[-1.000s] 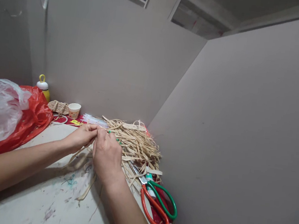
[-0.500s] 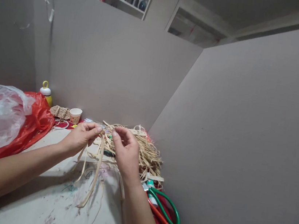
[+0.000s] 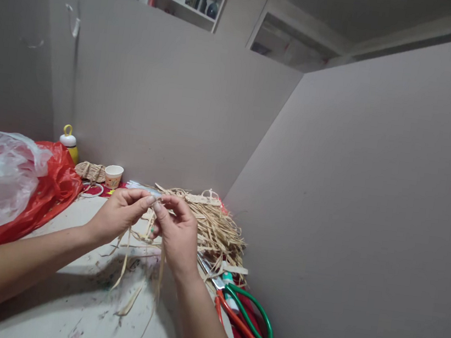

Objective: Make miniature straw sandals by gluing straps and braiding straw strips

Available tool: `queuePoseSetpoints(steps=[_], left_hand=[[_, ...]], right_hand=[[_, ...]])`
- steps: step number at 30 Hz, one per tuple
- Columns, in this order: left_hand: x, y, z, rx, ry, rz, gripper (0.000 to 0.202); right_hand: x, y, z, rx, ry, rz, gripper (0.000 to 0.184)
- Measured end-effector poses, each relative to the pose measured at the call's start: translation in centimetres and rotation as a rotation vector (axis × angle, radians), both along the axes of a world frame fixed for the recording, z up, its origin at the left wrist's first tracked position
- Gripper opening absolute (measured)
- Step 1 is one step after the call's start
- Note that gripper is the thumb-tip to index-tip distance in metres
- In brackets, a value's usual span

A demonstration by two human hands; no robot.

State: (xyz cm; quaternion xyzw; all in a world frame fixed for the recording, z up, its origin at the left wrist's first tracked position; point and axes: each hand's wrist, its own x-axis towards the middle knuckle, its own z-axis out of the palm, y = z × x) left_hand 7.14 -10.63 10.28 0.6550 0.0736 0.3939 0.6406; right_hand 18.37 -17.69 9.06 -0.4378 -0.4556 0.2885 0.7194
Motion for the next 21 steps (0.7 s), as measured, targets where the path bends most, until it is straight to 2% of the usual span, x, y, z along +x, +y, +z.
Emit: queuePoseSetpoints(steps=[5, 13, 21], left_hand=[[-0.3, 0.3, 0.2, 0.015, 0.064, 0.014, 0.028], [-1.1, 0.2, 1.5, 0.050, 0.140, -0.057, 0.018], [-1.1, 0.3, 1.4, -0.043, 0.090, -0.008, 0.019]], right_hand=[[0.3, -0.1, -0.1, 0.039, 0.082, -0.068, 0.016], [0.2, -0.4, 0.5, 0.054, 0.125, -0.051, 0.016], [-0.1, -1.0, 0.8, 0.044, 0.136, 0.004, 0.021]])
